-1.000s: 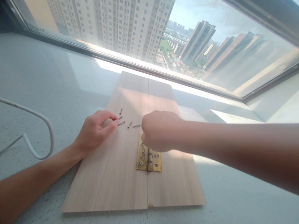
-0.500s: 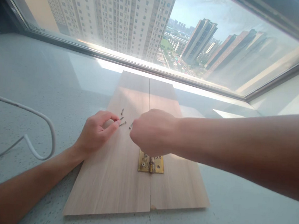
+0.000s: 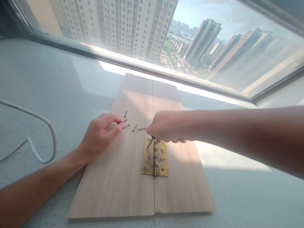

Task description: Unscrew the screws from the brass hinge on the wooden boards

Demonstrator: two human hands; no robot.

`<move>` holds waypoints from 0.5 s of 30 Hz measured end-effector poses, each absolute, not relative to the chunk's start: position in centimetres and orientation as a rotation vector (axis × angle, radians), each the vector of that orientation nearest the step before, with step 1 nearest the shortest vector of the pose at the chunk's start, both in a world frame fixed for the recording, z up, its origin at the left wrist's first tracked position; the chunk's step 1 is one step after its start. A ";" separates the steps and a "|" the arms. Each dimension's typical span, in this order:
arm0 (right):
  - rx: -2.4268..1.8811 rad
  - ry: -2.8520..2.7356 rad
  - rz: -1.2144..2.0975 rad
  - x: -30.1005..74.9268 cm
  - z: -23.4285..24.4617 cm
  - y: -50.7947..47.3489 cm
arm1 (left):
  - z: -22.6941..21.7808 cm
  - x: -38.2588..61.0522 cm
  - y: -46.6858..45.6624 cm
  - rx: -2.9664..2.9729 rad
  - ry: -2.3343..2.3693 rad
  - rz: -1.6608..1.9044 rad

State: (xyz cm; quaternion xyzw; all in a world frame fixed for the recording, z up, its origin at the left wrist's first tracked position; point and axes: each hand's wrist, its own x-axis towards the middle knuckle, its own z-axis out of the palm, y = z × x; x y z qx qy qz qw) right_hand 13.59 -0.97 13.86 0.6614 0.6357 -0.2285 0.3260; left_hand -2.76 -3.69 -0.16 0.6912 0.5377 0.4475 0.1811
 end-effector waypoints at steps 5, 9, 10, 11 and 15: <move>1.235 2.044 -0.250 13.3 13.8 -1.2 | -0.2 -2.8 -3.7 1.953 1.504 1.265; 0.696 2.278 -0.122 14.7 14.0 -1.1 | -0.1 -2.8 -3.7 1.946 1.498 1.277; 0.564 2.294 -0.079 15.1 14.1 -1.0 | -0.1 -2.7 -3.7 1.951 1.503 1.269; 0.459 2.297 -0.038 15.3 14.2 -0.8 | 0.0 -2.7 -3.8 1.960 1.510 1.257; 0.617 2.289 -0.032 15.2 14.4 -0.9 | 0.1 -2.6 -3.9 1.987 1.531 1.233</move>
